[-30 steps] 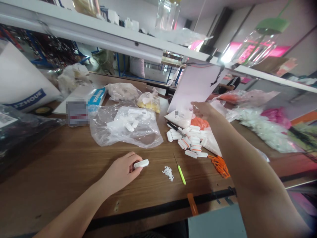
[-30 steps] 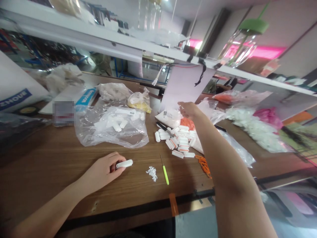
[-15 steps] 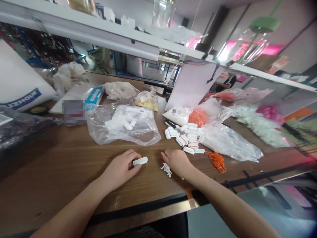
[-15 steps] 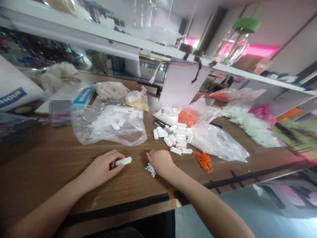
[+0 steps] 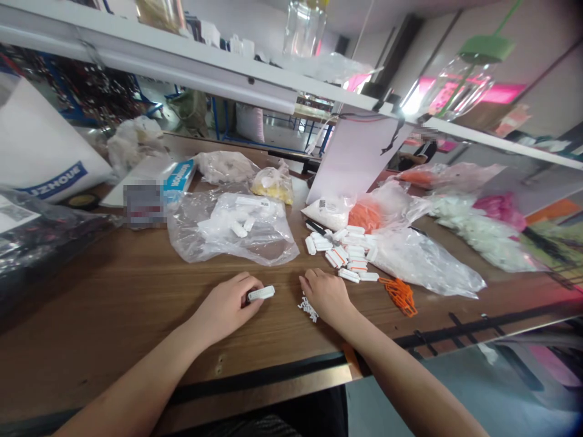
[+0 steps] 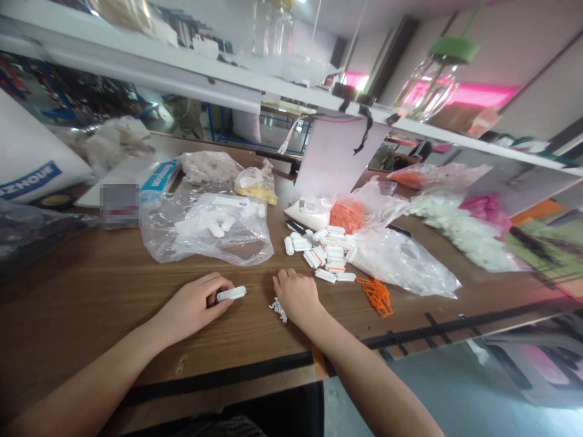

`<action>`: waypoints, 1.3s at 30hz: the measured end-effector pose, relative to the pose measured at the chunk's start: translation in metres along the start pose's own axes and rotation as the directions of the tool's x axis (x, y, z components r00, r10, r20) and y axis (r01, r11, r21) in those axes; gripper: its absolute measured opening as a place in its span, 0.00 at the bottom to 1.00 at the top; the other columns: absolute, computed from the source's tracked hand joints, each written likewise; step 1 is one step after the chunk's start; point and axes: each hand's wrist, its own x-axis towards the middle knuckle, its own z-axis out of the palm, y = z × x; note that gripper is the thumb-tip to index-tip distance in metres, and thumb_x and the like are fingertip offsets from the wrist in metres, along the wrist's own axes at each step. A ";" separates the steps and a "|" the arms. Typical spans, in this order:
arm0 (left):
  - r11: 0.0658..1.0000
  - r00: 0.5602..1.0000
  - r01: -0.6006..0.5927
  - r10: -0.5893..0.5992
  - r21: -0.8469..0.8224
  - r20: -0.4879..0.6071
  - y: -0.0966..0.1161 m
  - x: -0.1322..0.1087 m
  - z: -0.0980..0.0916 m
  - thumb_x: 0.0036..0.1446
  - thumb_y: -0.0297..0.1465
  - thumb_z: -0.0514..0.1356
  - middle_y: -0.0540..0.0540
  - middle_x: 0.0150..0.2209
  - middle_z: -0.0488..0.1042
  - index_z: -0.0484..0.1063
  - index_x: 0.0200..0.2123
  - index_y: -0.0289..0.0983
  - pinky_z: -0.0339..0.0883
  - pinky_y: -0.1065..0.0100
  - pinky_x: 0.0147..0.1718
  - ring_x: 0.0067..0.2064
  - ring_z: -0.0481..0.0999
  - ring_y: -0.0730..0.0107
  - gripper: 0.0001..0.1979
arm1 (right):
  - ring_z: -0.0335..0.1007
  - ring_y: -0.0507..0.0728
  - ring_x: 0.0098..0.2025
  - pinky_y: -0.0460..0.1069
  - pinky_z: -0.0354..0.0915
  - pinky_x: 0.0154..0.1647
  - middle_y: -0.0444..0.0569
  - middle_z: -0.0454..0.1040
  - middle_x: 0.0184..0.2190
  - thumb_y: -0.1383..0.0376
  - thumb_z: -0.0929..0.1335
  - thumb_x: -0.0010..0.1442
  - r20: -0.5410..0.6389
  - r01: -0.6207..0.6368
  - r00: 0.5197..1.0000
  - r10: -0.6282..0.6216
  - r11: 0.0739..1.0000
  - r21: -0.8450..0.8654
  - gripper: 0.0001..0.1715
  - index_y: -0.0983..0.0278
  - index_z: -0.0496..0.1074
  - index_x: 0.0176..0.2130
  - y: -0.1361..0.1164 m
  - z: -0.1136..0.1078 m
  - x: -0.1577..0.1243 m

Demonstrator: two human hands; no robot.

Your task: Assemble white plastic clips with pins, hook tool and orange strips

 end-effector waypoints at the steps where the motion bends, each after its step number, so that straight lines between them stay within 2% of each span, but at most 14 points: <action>1: 1.000 1.000 0.000 0.000 0.002 0.000 0.000 0.000 0.000 0.64 0.34 0.59 0.50 0.36 0.72 0.74 0.40 0.41 0.63 0.64 0.35 0.32 0.71 0.67 0.05 | 0.77 0.56 0.33 0.49 0.51 0.27 0.54 0.80 0.35 0.60 0.61 0.73 -0.018 0.004 1.000 -0.004 1.000 0.005 0.20 0.66 0.76 0.37 0.000 -0.001 -0.002; 6: 1.000 1.000 -0.011 0.011 0.006 -0.007 -0.001 -0.001 0.001 0.64 0.34 0.59 0.50 0.37 0.73 0.74 0.41 0.42 0.64 0.65 0.36 0.34 0.73 0.66 0.05 | 0.76 0.55 0.33 0.49 0.49 0.28 0.52 0.80 0.31 0.62 0.61 0.73 -0.134 0.033 0.991 -0.028 0.999 0.034 0.22 0.65 0.77 0.32 0.001 -0.001 -0.009; 12: 0.999 1.000 -0.003 0.004 0.034 -0.019 0.000 0.000 0.001 0.63 0.34 0.60 0.50 0.37 0.74 0.74 0.41 0.42 0.64 0.65 0.35 0.35 0.74 0.65 0.05 | 0.71 0.53 0.27 0.50 0.45 0.26 0.51 0.79 0.28 0.64 0.61 0.71 -0.280 0.085 0.958 -0.063 0.994 0.068 0.20 0.65 0.78 0.34 0.005 0.009 -0.008; 19: 0.998 1.000 0.004 -0.004 0.059 -0.010 0.006 -0.005 -0.001 0.63 0.34 0.60 0.49 0.38 0.74 0.75 0.41 0.42 0.64 0.64 0.34 0.34 0.74 0.65 0.06 | 0.74 0.54 0.32 0.48 0.51 0.29 0.51 0.80 0.30 0.61 0.63 0.71 -0.362 0.137 0.929 -0.078 0.981 0.140 0.20 0.64 0.78 0.33 0.017 0.013 -0.002; 26: 0.992 0.999 -0.046 0.046 0.113 0.001 0.005 -0.012 0.001 0.64 0.35 0.59 0.49 0.38 0.74 0.74 0.43 0.42 0.65 0.63 0.35 0.34 0.74 0.64 0.07 | 0.73 0.53 0.29 0.47 0.53 0.30 0.49 0.80 0.26 0.54 0.65 0.69 -0.285 0.120 0.957 -0.045 0.961 0.249 0.24 0.64 0.76 0.28 0.011 0.013 0.001; 31: 0.993 0.999 -0.053 0.051 0.104 0.017 0.007 -0.013 -0.001 0.63 0.33 0.60 0.49 0.40 0.74 0.74 0.42 0.42 0.66 0.64 0.35 0.34 0.74 0.66 0.06 | 0.75 0.55 0.33 0.47 0.58 0.34 0.50 0.81 0.32 0.59 0.61 0.70 -0.207 -0.019 0.974 0.093 0.943 0.333 0.19 0.64 0.78 0.39 0.034 -0.002 -0.002; 36: 0.995 0.998 -0.054 0.052 0.080 0.024 0.007 -0.014 -0.006 0.63 0.32 0.61 0.49 0.39 0.74 0.75 0.42 0.42 0.66 0.64 0.35 0.34 0.74 0.67 0.05 | 0.73 0.55 0.28 0.48 0.56 0.29 0.46 0.78 0.26 0.58 0.67 0.61 -0.045 -0.123 0.988 0.146 0.932 0.341 0.12 0.62 0.76 0.31 0.063 -0.010 -0.030; 39: 0.996 0.998 -0.057 0.055 0.074 0.030 0.006 -0.014 -0.007 0.63 0.32 0.61 0.49 0.39 0.74 0.75 0.42 0.41 0.66 0.64 0.35 0.35 0.75 0.66 0.05 | 0.74 0.56 0.30 0.48 0.58 0.30 0.45 0.79 0.29 0.54 0.68 0.59 0.037 -0.172 0.985 0.170 0.921 0.350 0.13 0.60 0.76 0.35 0.066 -0.007 -0.050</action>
